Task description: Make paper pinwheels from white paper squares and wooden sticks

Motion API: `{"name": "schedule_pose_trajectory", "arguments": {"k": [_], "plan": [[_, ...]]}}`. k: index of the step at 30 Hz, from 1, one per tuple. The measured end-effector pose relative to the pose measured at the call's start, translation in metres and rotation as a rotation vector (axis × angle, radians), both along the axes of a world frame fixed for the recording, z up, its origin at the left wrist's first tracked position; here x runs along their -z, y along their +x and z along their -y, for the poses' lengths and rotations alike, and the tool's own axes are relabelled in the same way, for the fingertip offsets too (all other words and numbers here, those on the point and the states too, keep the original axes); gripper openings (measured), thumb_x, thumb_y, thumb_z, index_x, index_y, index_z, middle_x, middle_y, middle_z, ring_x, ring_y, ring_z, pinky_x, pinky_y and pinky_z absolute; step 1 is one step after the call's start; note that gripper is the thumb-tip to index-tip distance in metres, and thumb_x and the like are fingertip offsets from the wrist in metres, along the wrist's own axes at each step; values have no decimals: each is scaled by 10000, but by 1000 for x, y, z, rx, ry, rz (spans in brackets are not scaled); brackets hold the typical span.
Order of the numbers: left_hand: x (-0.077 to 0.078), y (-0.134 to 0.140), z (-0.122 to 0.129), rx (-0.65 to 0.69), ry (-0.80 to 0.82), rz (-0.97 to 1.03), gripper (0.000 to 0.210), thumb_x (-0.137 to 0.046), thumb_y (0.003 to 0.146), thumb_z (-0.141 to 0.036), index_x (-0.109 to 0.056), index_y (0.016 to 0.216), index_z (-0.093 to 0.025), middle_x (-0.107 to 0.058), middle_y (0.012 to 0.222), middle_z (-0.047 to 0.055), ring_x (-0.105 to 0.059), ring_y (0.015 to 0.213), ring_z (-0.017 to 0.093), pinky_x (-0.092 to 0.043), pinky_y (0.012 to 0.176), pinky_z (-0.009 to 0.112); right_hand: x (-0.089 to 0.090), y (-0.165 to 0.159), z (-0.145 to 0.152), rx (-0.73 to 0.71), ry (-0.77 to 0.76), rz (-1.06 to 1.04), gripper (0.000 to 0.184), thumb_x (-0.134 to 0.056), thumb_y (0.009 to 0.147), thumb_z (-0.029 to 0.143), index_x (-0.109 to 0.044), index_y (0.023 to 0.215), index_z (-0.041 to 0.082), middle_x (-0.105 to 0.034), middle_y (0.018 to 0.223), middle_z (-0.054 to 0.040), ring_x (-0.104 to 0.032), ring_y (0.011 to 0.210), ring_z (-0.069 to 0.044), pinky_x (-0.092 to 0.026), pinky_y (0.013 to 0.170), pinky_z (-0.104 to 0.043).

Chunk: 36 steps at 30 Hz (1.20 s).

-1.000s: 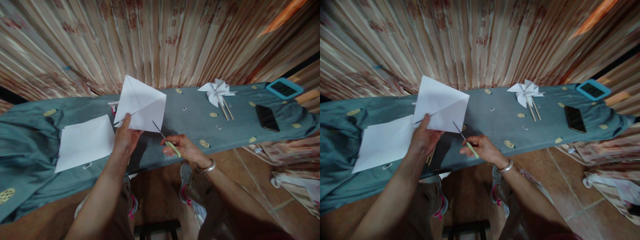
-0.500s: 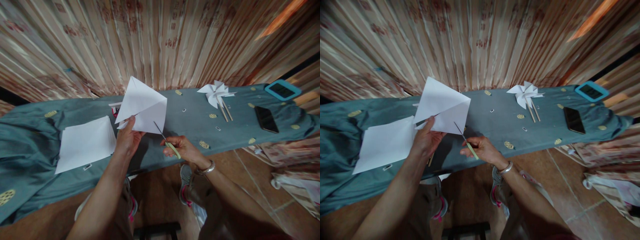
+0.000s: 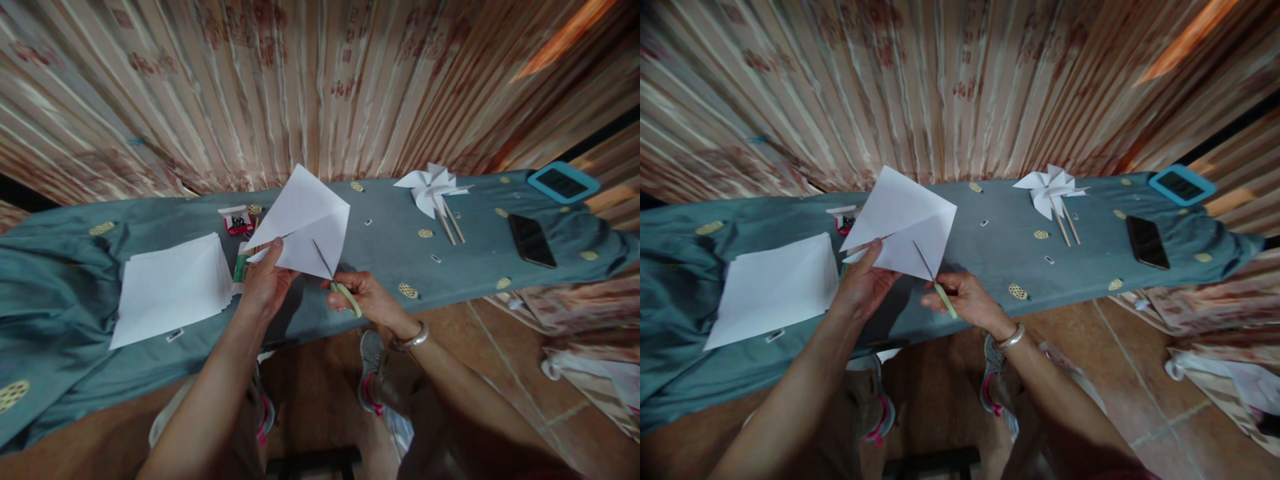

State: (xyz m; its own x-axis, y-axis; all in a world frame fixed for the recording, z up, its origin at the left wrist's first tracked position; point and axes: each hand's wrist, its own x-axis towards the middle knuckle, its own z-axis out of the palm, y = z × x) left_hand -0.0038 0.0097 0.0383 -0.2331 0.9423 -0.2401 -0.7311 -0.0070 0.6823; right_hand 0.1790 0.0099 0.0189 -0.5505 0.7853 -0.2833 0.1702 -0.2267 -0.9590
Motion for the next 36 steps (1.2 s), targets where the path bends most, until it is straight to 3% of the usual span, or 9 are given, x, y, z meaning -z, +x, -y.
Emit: {"name": "schedule_pose_trajectory", "arguments": {"k": [8, 16, 22, 26, 36], "plan": [[0, 0, 0, -2, -5, 10, 125, -683, 805, -159, -630, 919, -154, -754, 857, 34, -715, 769, 158, -579, 830, 336, 2, -3, 0, 48, -54, -34, 485, -839, 559, 532, -682, 831, 162, -606, 582, 36, -527, 508, -71, -427, 482, -185], [2, -1, -1, -19, 1, 2, 229, -709, 792, -185, -615, 1000, -182, -755, 880, 34, -716, 805, 164, -575, 835, 347, 13, -5, -1, 89, -98, -66, 481, -861, 527, 513, -695, 826, 175, -623, 560, 39, -544, 480, -72, -436, 462, -184], [1, 0, 0, 6, -8, 19, 124, -670, 811, -143, -634, 929, -155, -745, 842, 25, -701, 741, 137, -580, 801, 300, 5, -6, 0, 96, -107, -67, 467, -873, 515, 478, -692, 815, 170, -623, 572, 43, -549, 486, -73, -451, 476, -193], [1, 1, 1, 22, 12, 14, 176, -667, 808, -134, -634, 976, -176, -740, 852, 15, -700, 751, 138, -574, 799, 297, 1, -5, 0, 109, -106, -64, 486, -887, 475, 478, -689, 784, 161, -619, 554, 41, -540, 484, -73, -442, 474, -193], [3, 2, 1, 11, -6, 18, 239, -668, 805, -130, -627, 1038, -168, -748, 864, 25, -695, 738, 138, -572, 796, 299, 7, -6, -3, 79, -60, -60, 455, -844, 530, 541, -658, 686, 156, -610, 540, 29, -526, 471, -68, -413, 458, -186]]}}
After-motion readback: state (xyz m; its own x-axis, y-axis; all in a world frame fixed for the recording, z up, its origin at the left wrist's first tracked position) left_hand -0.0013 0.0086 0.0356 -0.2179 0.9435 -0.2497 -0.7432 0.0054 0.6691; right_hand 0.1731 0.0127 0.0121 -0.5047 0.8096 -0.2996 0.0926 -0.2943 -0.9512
